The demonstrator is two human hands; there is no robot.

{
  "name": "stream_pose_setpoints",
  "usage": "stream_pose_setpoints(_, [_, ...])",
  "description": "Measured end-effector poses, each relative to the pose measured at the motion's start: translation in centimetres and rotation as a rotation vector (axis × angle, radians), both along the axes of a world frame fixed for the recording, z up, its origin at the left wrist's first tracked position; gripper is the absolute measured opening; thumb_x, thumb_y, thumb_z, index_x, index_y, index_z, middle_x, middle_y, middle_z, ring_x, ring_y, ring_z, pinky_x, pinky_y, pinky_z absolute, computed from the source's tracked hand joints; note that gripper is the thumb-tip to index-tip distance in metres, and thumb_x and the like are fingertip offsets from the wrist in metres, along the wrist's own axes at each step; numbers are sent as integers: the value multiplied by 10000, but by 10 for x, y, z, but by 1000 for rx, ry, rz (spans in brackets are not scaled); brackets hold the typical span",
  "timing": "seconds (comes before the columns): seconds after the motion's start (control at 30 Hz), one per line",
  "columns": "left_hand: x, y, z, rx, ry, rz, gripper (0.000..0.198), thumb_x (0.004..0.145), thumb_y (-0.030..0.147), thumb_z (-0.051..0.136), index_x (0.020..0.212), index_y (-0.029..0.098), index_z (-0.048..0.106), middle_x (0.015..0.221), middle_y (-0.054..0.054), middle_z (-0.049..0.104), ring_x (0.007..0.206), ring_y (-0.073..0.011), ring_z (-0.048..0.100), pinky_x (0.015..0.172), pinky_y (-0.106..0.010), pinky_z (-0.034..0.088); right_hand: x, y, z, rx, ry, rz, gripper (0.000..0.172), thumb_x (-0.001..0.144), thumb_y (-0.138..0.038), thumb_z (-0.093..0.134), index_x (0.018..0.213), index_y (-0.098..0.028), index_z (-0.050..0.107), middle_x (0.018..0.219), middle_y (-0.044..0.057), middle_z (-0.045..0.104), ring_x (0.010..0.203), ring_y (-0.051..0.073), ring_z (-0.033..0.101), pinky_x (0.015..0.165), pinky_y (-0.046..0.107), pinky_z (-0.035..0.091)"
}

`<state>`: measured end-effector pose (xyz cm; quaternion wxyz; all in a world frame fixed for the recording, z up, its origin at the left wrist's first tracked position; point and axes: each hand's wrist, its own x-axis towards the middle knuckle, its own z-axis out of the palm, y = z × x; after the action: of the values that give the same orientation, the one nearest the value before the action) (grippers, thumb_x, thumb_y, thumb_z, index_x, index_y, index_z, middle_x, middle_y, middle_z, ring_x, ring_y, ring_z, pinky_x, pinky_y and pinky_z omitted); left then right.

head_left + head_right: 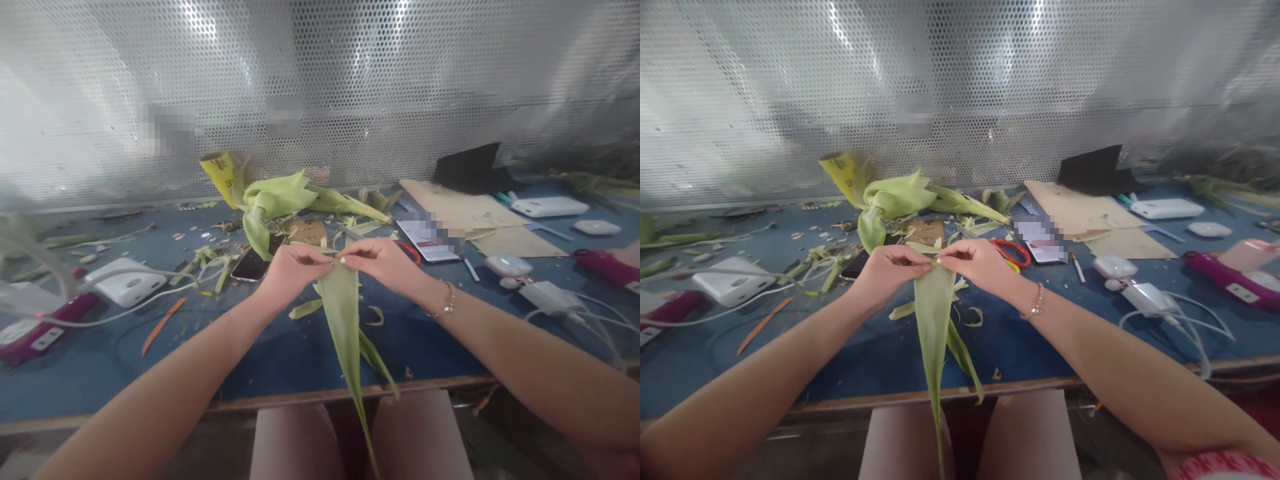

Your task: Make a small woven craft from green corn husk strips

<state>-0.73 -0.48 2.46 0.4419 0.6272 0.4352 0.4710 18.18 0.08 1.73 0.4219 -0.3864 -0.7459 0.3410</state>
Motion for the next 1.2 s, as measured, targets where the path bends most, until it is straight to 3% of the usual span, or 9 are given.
stream_pose_setpoints(0.2, [-1,0,0,-13,15,-54,109,559,183,776,664,187,746,710,-43,719,679,-159,641,635,-275,507,0,1,-4,-25,-1,-20,160,742,-268,667,856,-189,749,796,42,735,702,160,660,630,274,507])
stream_pose_setpoints(0.43, [-1,8,-4,-150,-151,-109,182,521,211,814,663,155,715,616,-12,663,571,-105,573,573,-246,457,-1,-2,-1,61,53,-27,117,712,-239,691,797,-193,757,773,40,710,677,135,630,607,254,484])
stream_pose_setpoints(0.63, [-4,8,-5,38,104,-39,167,636,227,736,791,166,729,749,-31,701,678,-129,599,658,-259,468,-3,5,-3,9,75,-20,137,710,-260,688,801,-177,746,778,42,707,672,135,624,617,259,488])
stream_pose_setpoints(0.77, [-2,4,-2,116,108,-14,161,660,222,699,811,167,704,838,-45,707,765,-152,624,719,-273,481,-5,7,-6,-31,61,-44,171,742,-271,656,858,-174,736,781,43,724,649,142,625,609,268,491])
stream_pose_setpoints(0.97, [0,1,2,-42,70,-133,131,636,215,716,740,150,669,698,-9,652,651,-114,582,626,-240,452,-3,0,-3,223,-64,-77,97,753,-172,640,783,-187,731,749,34,708,657,139,626,599,255,482])
stream_pose_setpoints(1.1, [-2,0,6,-171,31,-211,176,655,278,727,647,147,610,563,26,574,516,-67,504,516,-205,404,0,-5,-1,461,-129,30,145,809,-151,595,770,-205,723,787,40,713,731,147,642,685,285,505])
stream_pose_setpoints(1.2, [-4,0,11,-288,55,-266,232,581,239,783,608,144,573,517,41,553,464,-47,476,471,-186,381,0,-7,0,506,-135,108,162,837,-163,577,796,-213,726,817,42,715,757,144,646,707,287,511])
